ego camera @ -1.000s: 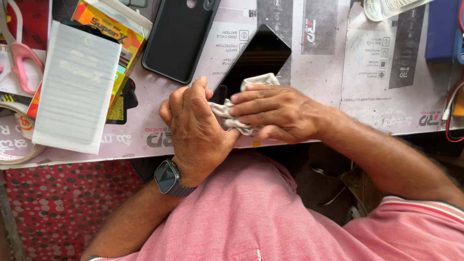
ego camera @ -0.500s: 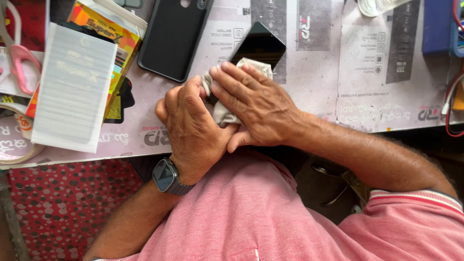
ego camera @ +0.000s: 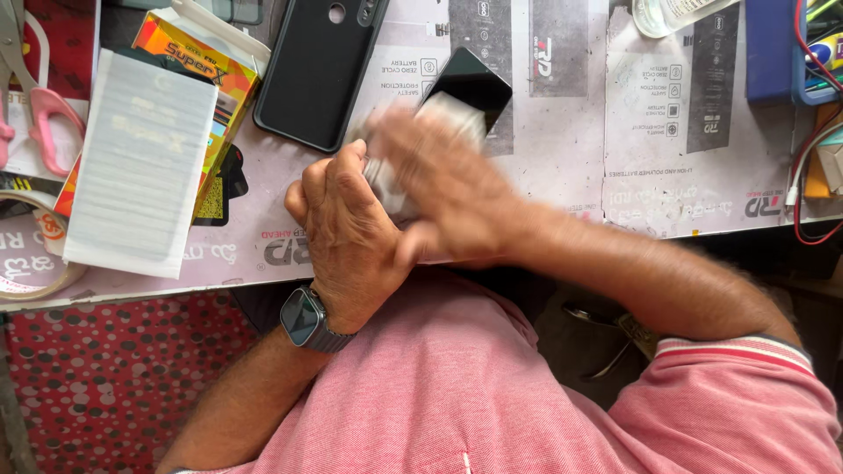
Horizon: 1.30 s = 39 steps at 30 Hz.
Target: The person removes a protective film from a smartphone screen, then cleans the screen and back with a spray bottle and a cloth. The person wipes the screen repeatedly, applies more spray, and continues wiping until the surface is clear. Finally, the person places a screen protector on the phone and smooths it down.
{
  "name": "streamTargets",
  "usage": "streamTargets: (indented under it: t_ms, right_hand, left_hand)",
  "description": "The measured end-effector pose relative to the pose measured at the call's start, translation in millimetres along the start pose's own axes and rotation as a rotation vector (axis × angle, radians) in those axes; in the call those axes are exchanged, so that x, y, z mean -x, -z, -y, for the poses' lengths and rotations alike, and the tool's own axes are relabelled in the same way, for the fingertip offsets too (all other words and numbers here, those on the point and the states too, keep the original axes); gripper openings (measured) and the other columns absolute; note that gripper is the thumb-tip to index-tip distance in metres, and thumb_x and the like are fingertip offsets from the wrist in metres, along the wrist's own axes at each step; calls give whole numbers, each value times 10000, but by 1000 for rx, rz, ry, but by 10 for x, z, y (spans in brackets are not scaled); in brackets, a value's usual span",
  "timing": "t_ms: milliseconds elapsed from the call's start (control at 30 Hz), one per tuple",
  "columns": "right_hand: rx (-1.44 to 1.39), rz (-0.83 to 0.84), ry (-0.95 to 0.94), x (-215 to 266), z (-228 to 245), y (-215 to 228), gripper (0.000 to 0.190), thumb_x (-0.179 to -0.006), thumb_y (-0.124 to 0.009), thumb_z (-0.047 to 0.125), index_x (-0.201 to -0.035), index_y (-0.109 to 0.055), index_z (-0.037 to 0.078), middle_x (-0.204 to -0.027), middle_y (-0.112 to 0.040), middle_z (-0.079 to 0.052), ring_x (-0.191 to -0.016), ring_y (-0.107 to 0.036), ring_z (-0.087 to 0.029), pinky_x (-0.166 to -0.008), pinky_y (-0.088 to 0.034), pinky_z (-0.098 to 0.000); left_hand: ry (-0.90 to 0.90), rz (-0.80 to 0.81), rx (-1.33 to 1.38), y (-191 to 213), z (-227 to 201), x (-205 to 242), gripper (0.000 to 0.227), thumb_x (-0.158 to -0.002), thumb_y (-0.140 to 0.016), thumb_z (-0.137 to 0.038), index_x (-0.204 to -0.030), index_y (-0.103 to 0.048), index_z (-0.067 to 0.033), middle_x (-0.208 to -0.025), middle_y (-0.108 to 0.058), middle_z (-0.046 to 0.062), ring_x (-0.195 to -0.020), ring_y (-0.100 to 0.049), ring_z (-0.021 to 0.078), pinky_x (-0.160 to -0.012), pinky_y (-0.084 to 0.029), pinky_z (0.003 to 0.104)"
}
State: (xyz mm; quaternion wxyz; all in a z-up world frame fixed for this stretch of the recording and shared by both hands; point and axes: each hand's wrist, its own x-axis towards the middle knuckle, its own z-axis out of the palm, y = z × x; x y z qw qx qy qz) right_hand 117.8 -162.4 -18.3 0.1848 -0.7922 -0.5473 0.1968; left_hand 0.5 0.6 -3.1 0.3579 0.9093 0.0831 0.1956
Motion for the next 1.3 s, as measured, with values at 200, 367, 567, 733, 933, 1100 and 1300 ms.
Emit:
streamTargets:
  t_ms: [200,367,567,733,933,1100,1300]
  right_hand:
    - [714,200,-106,-157,-401,192,1149,-866,-85,897,-1655,-38,63,-1763,-71,-164,-1650,-62,-274,-1354,-45,-422]
    - [298,-37,-233,-139,-430,207,1200,-845,-81,907,-1646,-119,15,-1735,-129,-218,-1624,-85,-315,-1340,-67,-464]
    - [240,58,-68,-101,-149,97,1278,-750,-138,948,-1645,-181,37,-1708,-196,-197,-1610,-160,-321,-1340,-108,-460]
    - [383,18,-324,-183,-378,438,1182,-799,-136,926,-1657,-187,114,-1695,-272,-162,-1587,-239,-311,-1328,-208,-452]
    - [411,18,9,-42,-112,121,1194,-816,-279,908,-1625,-172,37,-1687,-238,-223,-1578,-186,-348,-1297,-178,-471]
    - [295,-206,-76,-107,-384,240,1151,-931,-268,875,-1645,-128,-16,-1700,-184,-256,-1597,-137,-385,-1321,-126,-475]
    - [180,136,-166,-201,-149,269,842,-960,-370,676,-1610,-330,143,-1639,-287,-197,-1496,-177,-363,-1198,-107,-513]
  left_hand:
    - [35,50,4,5,13,-10,960,-713,-905,-407,-1402,-391,20,-1226,-581,121,-1165,-491,303,-1039,-296,519]
    - [20,34,4,-4,4,-1,959,-728,-914,-385,-1416,-380,15,-1212,-572,116,-1154,-492,305,-1040,-301,515]
    - [3,12,-15,-29,14,36,975,-711,-953,-381,-1402,-384,4,-1213,-561,122,-1143,-490,304,-1046,-307,513]
    - [33,21,2,-31,4,30,959,-692,-928,-431,-1380,-407,-11,-1197,-574,101,-1143,-500,298,-1031,-305,511]
    - [7,8,9,-27,30,22,977,-717,-939,-507,-1361,-402,-6,-1179,-575,104,-1128,-487,309,-1026,-307,514]
    - [37,10,-43,-43,13,51,883,-816,-893,-487,-1392,-412,-22,-1202,-580,86,-1153,-506,280,-1047,-314,497]
    - [26,26,3,-6,5,16,1017,-650,-979,-437,-1364,-398,-4,-1149,-578,107,-1098,-497,295,-1004,-311,505]
